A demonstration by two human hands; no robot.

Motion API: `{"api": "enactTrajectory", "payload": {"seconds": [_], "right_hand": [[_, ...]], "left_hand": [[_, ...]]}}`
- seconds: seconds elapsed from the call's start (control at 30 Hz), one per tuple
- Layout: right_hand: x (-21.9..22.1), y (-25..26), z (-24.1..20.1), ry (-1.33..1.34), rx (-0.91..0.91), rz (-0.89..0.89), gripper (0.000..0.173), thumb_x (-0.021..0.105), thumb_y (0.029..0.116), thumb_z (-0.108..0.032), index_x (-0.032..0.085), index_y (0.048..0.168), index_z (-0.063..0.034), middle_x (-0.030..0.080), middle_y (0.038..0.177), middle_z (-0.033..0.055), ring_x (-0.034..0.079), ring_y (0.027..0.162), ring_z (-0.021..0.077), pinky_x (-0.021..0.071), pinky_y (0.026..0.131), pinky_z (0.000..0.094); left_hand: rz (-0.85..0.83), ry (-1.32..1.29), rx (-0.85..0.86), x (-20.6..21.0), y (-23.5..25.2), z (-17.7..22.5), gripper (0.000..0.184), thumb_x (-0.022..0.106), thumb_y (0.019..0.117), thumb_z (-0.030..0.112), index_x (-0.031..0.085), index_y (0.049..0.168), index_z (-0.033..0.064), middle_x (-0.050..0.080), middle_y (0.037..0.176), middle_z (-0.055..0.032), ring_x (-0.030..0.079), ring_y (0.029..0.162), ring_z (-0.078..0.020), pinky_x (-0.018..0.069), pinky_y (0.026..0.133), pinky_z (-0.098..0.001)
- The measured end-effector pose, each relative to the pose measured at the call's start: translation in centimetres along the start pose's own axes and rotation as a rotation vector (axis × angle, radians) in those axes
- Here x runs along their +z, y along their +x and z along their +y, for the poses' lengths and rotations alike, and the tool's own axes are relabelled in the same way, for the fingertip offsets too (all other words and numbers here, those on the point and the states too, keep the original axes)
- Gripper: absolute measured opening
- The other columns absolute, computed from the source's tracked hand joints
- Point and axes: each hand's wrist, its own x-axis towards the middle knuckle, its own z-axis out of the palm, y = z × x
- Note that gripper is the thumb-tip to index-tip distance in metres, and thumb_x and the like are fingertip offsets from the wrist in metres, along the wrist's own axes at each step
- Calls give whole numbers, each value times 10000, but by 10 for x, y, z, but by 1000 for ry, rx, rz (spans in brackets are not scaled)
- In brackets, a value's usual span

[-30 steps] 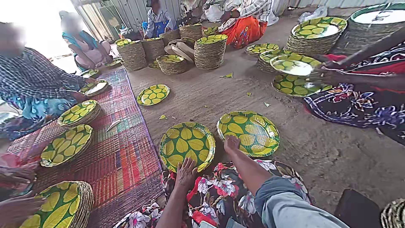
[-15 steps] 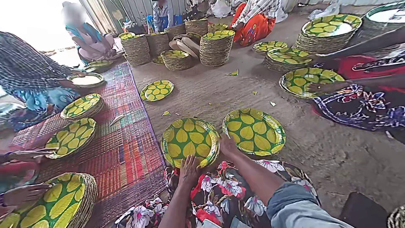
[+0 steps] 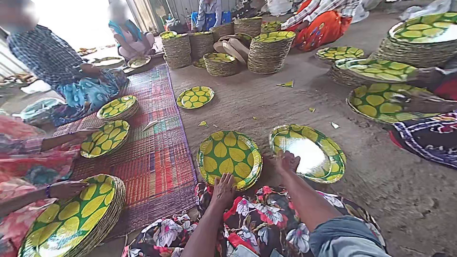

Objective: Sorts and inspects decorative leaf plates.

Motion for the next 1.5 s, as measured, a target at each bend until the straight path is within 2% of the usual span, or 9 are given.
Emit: {"api": "enactTrajectory", "payload": {"seconds": [0.2,0.3,0.43,0.53,0.63,0.97,1.17,1.33,1.5], "right_hand": [[-3,-43,-36,-26,-735,-18,283,480,1027,18,687,1216,55,649,1266,300,622,1202,486,492,968,641],[25,-45,-46,-168,-969,-314,265,486,1047,-21,680,1221,22,662,1251,272,620,1208,468,468,980,638],[16,-36,-38,-182,-561,-297,472,479,996,73,510,1465,41,459,1529,315,383,1474,475,208,1211,686],[10,-19,-20,-55,-85,-218,550,433,1034,-17,326,1569,52,347,1609,296,319,1512,456,257,1187,682],[10,-13,-8,-96,124,-328,494,547,1018,-71,441,1453,139,432,1526,331,411,1438,485,356,1132,659],[-18,-3,-19,73,-110,61,395,440,1033,25,631,1374,-29,555,1414,265,495,1369,424,406,1080,595],[10,-40,-48,-25,-849,-232,301,466,1043,-3,696,1234,36,621,1315,295,571,1274,474,414,1069,632],[23,-28,-39,-112,-564,-272,310,500,1023,-25,722,1240,-17,552,1467,243,440,1422,448,290,1181,633],[32,-12,-32,175,-85,-227,684,569,1057,-335,315,1585,20,426,1562,294,420,1454,455,343,1176,613]], "left_hand": [[801,77,131,11,-9,3,668,606,955,363,518,1467,-57,476,1525,-307,450,1430,-490,248,1130,-762],[494,61,69,2,-17,5,572,469,1046,345,502,1505,4,441,1595,-199,341,1524,-398,122,1212,-703],[83,76,21,-2,-8,1,536,331,1110,378,482,1529,80,360,1659,-122,251,1573,-296,162,1268,-546],[117,95,32,1,-6,3,513,351,1109,340,486,1531,82,382,1647,-127,278,1563,-305,168,1262,-566],[83,115,6,-1,-4,3,490,344,1112,304,476,1547,121,367,1657,-113,254,1572,-303,139,1268,-579],[93,24,-50,1,1,2,485,355,1113,306,451,1566,160,364,1664,-73,278,1565,-275,199,1251,-564],[943,-235,-164,4,-5,-10,720,374,1022,377,359,1511,-151,279,1598,-391,280,1502,-542,169,1226,-658],[678,-487,-387,-46,-24,-51,666,504,1053,219,248,1573,-109,205,1660,-316,216,1564,-419,177,1279,-487],[305,-985,-493,-46,-18,-91,584,536,1083,243,345,1548,-54,514,1463,-315,520,1369,-407,395,1156,-533]]}}
